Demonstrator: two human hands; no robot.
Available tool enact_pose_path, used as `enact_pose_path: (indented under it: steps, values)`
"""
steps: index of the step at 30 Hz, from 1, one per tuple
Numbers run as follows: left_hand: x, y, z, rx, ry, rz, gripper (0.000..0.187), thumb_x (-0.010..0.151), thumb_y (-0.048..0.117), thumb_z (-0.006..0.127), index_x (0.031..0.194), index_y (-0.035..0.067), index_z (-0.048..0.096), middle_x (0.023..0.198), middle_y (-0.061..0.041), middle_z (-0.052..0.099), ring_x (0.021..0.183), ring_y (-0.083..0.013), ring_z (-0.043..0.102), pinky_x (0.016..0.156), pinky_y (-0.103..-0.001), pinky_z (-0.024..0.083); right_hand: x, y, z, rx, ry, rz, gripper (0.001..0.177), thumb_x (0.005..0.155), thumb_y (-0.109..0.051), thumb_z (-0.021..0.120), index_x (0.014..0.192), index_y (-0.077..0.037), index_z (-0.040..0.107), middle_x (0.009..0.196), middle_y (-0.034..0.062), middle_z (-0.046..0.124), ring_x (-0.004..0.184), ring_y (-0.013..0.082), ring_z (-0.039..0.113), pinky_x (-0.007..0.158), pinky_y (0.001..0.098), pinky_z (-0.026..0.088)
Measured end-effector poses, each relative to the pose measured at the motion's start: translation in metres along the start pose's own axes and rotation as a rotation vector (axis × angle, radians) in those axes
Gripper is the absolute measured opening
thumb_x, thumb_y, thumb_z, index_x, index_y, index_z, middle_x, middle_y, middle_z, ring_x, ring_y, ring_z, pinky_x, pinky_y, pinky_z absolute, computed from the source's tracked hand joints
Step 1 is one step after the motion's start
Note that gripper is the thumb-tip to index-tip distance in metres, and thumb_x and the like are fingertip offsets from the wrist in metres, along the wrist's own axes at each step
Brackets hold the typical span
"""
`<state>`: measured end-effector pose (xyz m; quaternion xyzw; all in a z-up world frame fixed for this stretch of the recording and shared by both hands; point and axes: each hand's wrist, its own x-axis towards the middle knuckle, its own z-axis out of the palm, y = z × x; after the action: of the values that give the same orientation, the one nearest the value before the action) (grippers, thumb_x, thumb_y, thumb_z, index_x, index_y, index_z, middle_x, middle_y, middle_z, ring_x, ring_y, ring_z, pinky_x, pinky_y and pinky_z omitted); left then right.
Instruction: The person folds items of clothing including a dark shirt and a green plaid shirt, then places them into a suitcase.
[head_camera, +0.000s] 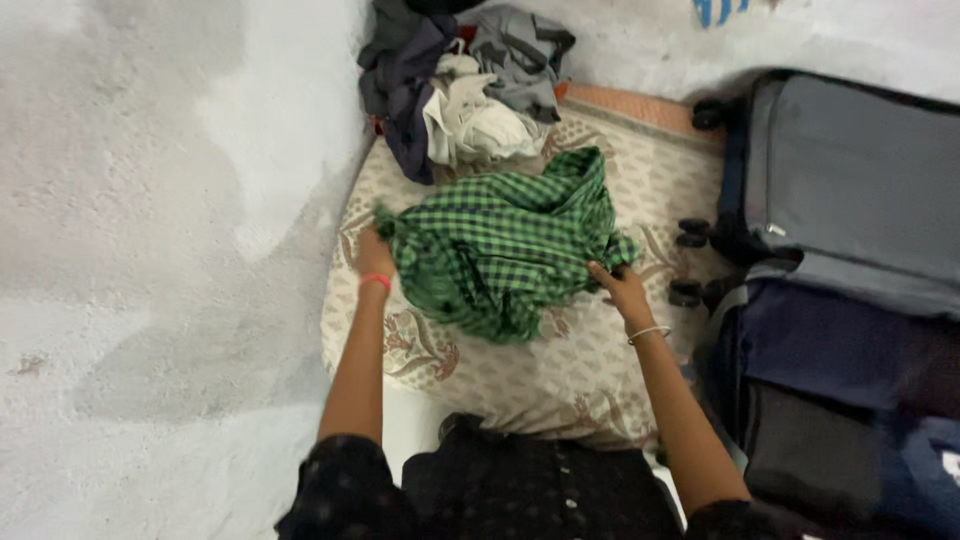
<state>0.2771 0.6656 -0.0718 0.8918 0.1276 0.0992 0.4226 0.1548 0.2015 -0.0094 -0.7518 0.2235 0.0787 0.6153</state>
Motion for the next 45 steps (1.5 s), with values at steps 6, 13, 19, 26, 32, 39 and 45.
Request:
enact_pose_path:
  steps: [6,13,19,26,32,39,45]
  values:
    - [-0.040,0.047,-0.018,0.280,0.202,0.168,0.052,0.082,0.002,0.060,0.134,0.010,0.062,0.128,-0.018,0.063,0.119,-0.0381,0.058,0.100,-0.050,0.044,0.014,0.098,-0.006,-0.186,0.305,0.028,0.054,0.087,-0.040,0.080,0.122,-0.002,0.067,0.109,0.0172,0.072,0.096,0.0295,0.067,0.082,0.0398,0.052]
    - [-0.099,0.158,0.085,-0.538,-0.648,0.197,0.038,0.097,0.023,0.068,0.134,0.014,0.061,0.123,-0.010,0.071,0.107,-0.0221,0.070,0.097,-0.033,0.053,0.002,0.038,0.037,-0.113,0.506,-0.565,0.054,0.082,-0.004,0.069,0.136,-0.006,0.061,0.125,0.0127,0.067,0.112,0.0255,0.066,0.097,0.0364,0.053]
    - [-0.110,0.160,0.134,-0.807,-0.591,0.094,0.038,0.094,0.009,0.065,0.132,0.006,0.063,0.126,-0.009,0.066,0.113,-0.0165,0.061,0.098,-0.031,0.049,-0.042,-0.025,0.093,-0.365,0.030,-0.803,0.052,0.078,0.000,0.074,0.129,-0.005,0.064,0.129,0.0183,0.063,0.115,0.0339,0.064,0.098,0.0399,0.051]
    - [-0.043,0.079,0.132,-0.921,-0.567,0.240,0.040,0.087,-0.007,0.043,0.114,0.005,0.071,0.111,-0.002,0.072,0.103,-0.0120,0.064,0.096,-0.021,0.047,-0.001,-0.020,0.071,-0.245,0.296,-0.666,0.051,0.083,-0.001,0.071,0.134,-0.007,0.064,0.128,0.0141,0.063,0.117,0.0247,0.064,0.090,0.0330,0.055]
    - [-0.006,0.085,0.086,-0.754,-0.417,0.161,0.018,0.096,0.002,0.065,0.112,0.008,0.070,0.098,0.001,0.068,0.089,-0.0131,0.060,0.079,-0.027,0.048,0.032,-0.006,0.105,-0.268,0.026,-0.413,0.044,0.087,-0.017,0.080,0.127,-0.006,0.065,0.090,0.0095,0.074,0.082,0.0229,0.071,0.076,0.0330,0.057]
    - [-0.023,0.053,0.013,0.139,-0.505,0.525,0.029,0.081,0.007,0.072,0.107,0.017,0.079,0.117,-0.014,0.069,0.123,-0.0357,0.059,0.114,-0.064,0.019,-0.009,-0.019,0.134,-0.670,-0.181,-0.497,0.032,0.100,-0.035,0.073,0.096,-0.003,0.077,0.092,0.0143,0.074,0.083,0.0299,0.069,0.077,0.0418,0.054]
    - [-0.049,0.043,0.009,0.011,-0.572,0.259,0.029,0.102,0.026,0.063,0.129,0.018,0.068,0.130,-0.009,0.067,0.121,-0.0311,0.061,0.115,-0.055,0.026,0.047,-0.064,0.125,-0.570,0.167,-0.674,0.021,0.094,-0.013,0.066,0.113,-0.009,0.074,0.111,0.0159,0.069,0.102,0.0343,0.066,0.087,0.0443,0.054]
